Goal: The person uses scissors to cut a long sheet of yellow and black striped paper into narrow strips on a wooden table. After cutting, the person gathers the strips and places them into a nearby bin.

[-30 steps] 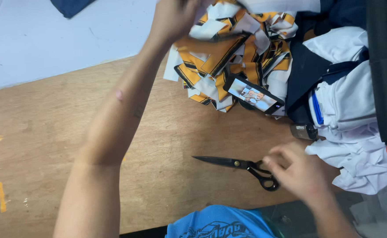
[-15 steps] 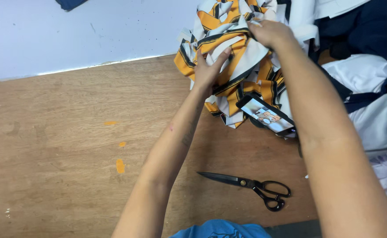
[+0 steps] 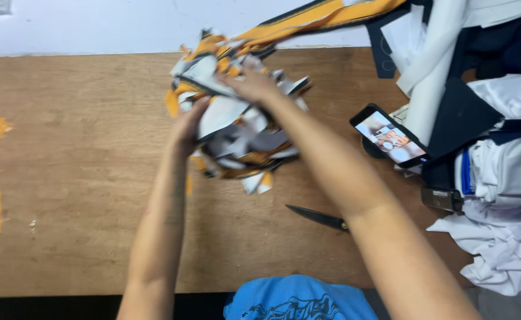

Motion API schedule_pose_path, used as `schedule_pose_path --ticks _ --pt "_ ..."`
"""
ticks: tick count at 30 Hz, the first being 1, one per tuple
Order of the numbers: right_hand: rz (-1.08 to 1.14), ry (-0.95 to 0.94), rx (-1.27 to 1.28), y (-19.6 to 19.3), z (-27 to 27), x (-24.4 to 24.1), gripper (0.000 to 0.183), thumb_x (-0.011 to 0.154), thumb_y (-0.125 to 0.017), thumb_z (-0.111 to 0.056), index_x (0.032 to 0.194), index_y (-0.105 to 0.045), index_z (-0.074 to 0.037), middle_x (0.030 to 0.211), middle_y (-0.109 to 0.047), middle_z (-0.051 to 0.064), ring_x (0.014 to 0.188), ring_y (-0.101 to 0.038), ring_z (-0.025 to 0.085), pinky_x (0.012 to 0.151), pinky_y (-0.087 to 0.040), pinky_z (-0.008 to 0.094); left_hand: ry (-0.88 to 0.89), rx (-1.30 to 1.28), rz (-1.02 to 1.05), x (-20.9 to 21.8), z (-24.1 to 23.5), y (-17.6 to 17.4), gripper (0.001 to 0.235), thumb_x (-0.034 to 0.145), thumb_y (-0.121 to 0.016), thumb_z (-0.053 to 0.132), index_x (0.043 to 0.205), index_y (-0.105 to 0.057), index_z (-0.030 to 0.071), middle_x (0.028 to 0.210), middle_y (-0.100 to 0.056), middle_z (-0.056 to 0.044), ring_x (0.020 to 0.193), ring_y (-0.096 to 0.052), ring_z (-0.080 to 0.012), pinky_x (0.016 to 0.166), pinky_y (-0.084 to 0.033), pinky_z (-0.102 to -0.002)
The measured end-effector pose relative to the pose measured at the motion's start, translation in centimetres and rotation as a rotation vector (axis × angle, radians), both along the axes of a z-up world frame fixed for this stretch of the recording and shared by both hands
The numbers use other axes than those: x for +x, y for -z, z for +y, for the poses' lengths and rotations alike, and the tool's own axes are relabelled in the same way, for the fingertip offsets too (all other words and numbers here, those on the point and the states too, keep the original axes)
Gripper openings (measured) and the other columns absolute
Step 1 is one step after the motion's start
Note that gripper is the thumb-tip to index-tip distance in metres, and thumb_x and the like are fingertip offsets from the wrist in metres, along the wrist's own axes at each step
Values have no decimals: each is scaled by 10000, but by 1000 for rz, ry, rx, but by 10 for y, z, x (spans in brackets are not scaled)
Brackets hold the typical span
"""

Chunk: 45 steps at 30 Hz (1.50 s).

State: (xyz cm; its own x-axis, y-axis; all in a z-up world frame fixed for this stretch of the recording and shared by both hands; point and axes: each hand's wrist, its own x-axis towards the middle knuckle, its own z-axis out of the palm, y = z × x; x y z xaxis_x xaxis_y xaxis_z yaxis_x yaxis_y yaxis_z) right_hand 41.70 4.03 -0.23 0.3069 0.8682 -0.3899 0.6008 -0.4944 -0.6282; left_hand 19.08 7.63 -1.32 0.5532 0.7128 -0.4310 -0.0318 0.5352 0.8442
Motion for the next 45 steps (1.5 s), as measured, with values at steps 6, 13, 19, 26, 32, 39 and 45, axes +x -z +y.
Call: schedule_pose_path --ticks 6,13,19,26,32,39,45 --pt "532 -130 -218 -11 -32 -148 856 855 -470 -786 1458 -526 -180 1397 -548 207 1183 -650 405 927 -568 513 77 -29 221 -210 12 -21 570 897 -695 321 1389 -565 65 1204 -709 -86 1034 -694 -209 856 -578 -362" --pt "-510 -173 235 -56 22 -7 743 929 -623 -691 1376 -583 -98 1338 -618 251 1249 -554 452 1013 -420 549 -210 686 783 -301 -45 8 738 1006 -734 363 1585 -423 26 1529 -482 -189 1398 -495 -278 1156 -419 -404" --pt "-416 193 -201 -21 47 18 899 922 -390 -811 1602 -280 -233 1602 -156 361 1427 -193 612 1121 -251 706 -621 485 501 -293 -176 37 972 929 -780 342 1634 -195 18 1600 -355 -204 1490 -388 -319 1225 -347 -418" --pt "-188 -485 351 52 19 -178 533 997 -535 -511 1222 -658 -44 1150 -694 249 1088 -634 421 938 -488 480 -677 458 329 -198 -197 57 1063 831 -893 380 1552 -241 -48 1543 -474 -214 1414 -512 -290 1190 -421 -384" --pt "128 -378 471 38 -97 -198 466 1038 -591 -297 1396 -532 -4 1253 -622 296 1164 -579 492 947 -470 512 -600 383 30 -214 -211 53 969 807 -954 363 1472 -386 -55 1376 -601 -170 1269 -598 -278 1089 -546 -366" --pt "231 -143 1 -21 -180 -182 507 939 -643 -406 1275 -602 -30 1203 -684 257 1140 -641 408 970 -517 448 -423 576 320 -248 -204 29 1007 907 -846 438 1612 -286 -13 1565 -452 -202 1485 -447 -319 1210 -396 -473" --pt "-85 -123 135 -60 -230 -144 690 954 -647 -549 1404 -549 -35 1297 -616 269 1210 -608 381 1036 -468 452 -484 742 948 -286 -250 -17 858 1023 -542 607 1635 -307 54 1609 -362 -266 1495 -400 -428 1242 -317 -542"
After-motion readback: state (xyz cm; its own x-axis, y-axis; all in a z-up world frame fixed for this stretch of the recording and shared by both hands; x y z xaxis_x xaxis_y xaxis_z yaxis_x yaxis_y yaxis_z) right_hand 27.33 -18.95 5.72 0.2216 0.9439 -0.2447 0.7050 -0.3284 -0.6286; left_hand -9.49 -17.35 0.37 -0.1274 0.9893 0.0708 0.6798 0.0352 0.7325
